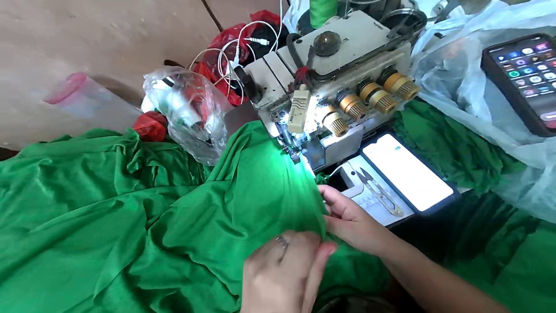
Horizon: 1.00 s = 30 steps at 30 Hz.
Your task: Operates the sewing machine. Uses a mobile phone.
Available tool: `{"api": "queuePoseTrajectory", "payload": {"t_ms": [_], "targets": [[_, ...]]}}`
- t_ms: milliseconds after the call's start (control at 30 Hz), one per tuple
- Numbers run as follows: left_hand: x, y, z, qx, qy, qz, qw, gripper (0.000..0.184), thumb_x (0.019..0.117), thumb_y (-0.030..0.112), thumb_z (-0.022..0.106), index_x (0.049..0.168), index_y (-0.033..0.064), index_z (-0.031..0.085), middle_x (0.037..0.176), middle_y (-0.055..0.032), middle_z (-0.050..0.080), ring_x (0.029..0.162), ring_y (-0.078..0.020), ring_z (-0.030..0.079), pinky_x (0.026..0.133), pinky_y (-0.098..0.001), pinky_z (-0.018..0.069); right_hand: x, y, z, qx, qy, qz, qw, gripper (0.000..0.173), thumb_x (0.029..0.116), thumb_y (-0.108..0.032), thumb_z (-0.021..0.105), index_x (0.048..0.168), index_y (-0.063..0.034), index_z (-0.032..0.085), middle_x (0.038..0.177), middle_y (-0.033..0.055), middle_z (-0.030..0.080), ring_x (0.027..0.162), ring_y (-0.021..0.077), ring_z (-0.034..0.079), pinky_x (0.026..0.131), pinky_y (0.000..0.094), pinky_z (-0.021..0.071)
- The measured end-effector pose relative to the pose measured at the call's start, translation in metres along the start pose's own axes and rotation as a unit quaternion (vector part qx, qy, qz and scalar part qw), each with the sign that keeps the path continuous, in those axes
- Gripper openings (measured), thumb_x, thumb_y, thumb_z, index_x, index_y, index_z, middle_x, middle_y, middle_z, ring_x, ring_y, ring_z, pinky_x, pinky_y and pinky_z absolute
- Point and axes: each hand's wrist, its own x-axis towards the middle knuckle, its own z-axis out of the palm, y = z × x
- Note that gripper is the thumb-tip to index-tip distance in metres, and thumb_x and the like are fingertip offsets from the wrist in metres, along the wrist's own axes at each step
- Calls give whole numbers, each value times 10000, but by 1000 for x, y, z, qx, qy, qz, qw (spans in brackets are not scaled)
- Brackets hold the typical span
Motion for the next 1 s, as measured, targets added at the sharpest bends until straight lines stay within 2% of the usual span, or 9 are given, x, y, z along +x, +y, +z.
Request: {"api": "queuePoseTrajectory", "payload": {"t_ms": [200, 333, 433, 600, 667, 767, 833, 900, 1000], "targets": [[31, -7, 15, 191, -89, -13, 978, 194, 963, 240, 608, 900, 91, 715, 766, -67, 657, 624, -205, 672, 481, -339, 521, 10, -2, 9, -87, 59, -10, 994, 279, 1002, -73, 566, 1254, 45, 544, 1030, 20, 704, 911, 2, 670, 822, 197, 568], [54, -4, 22, 220, -97, -43, 970, 130, 952, 136, 643, 919, 51, 737, 765, -126, 671, 633, -277, 691, 502, -398, 537, 10, -3, 11, -110, 84, -16, 990, 301, 1020, -97, 573, 1274, 63, 562, 1111, 58, 714, 1004, 14, 678, 910, 204, 564], [54, -3, 30, 208, -93, -57, 972, 129, 961, 115, 620, 920, 49, 723, 777, -123, 668, 642, -263, 691, 513, -404, 547, 6, 0, 10, -127, 93, -31, 987, 266, 1035, -112, 550, 1240, 56, 576, 1080, 52, 714, 983, 7, 677, 895, 198, 563], [12, -7, 21, 127, -78, -92, 985, 181, 956, 164, 624, 1031, 17, 698, 896, -131, 702, 735, -245, 703, 601, -374, 577, -21, 3, 2, -169, 85, -66, 980, 254, 1071, -191, 490, 1054, 22, 627, 881, 7, 670, 814, -33, 632, 741, 160, 535], [-15, -8, 12, 88, -101, -137, 981, 214, 940, 180, 656, 1061, 6, 685, 878, -128, 702, 729, -226, 693, 627, -364, 577, -40, 8, -1, -164, 74, -95, 979, 295, 1055, -240, 536, 971, 14, 660, 875, 17, 672, 833, -19, 632, 749, 169, 535], [-58, -12, -3, 6, -148, -187, 971, 180, 943, 176, 677, 953, -2, 700, 775, -109, 685, 659, -181, 660, 614, -356, 569, -70, 12, -5, -167, 42, -133, 976, 366, 1035, -327, 590, 873, -10, 675, 958, 50, 701, 970, 28, 653, 841, 193, 552], [-82, -14, -9, -46, -139, -161, 976, 194, 952, 183, 679, 891, 2, 712, 801, -92, 707, 794, -139, 672, 758, -301, 560, -88, 12, -5, -166, 11, -149, 975, 390, 1023, -347, 610, 814, -21, 661, 955, 64, 718, 1013, 67, 666, 887, 232, 553], [-94, -12, -15, -110, -108, -104, 982, 213, 987, 193, 654, 872, 14, 650, 867, -75, 688, 982, -100, 636, 938, -242, 492, -102, 9, -3, -164, -22, -163, 973, 396, 1014, -333, 630, 773, -19, 644, 948, 75, 708, 1031, 87, 654, 908, 237, 538], [-93, 2, -19, -179, -71, -22, 981, 111, 1042, 214, 579, 1018, 114, 623, 1046, 29, 668, 1136, -11, 594, 1035, -197, 452, -111, 3, 6, -154, -72, -190, 967, 401, 1007, -283, 651, 727, -2, 595, 942, 118, 686, 1053, 130, 640, 933, 254, 517]]}}
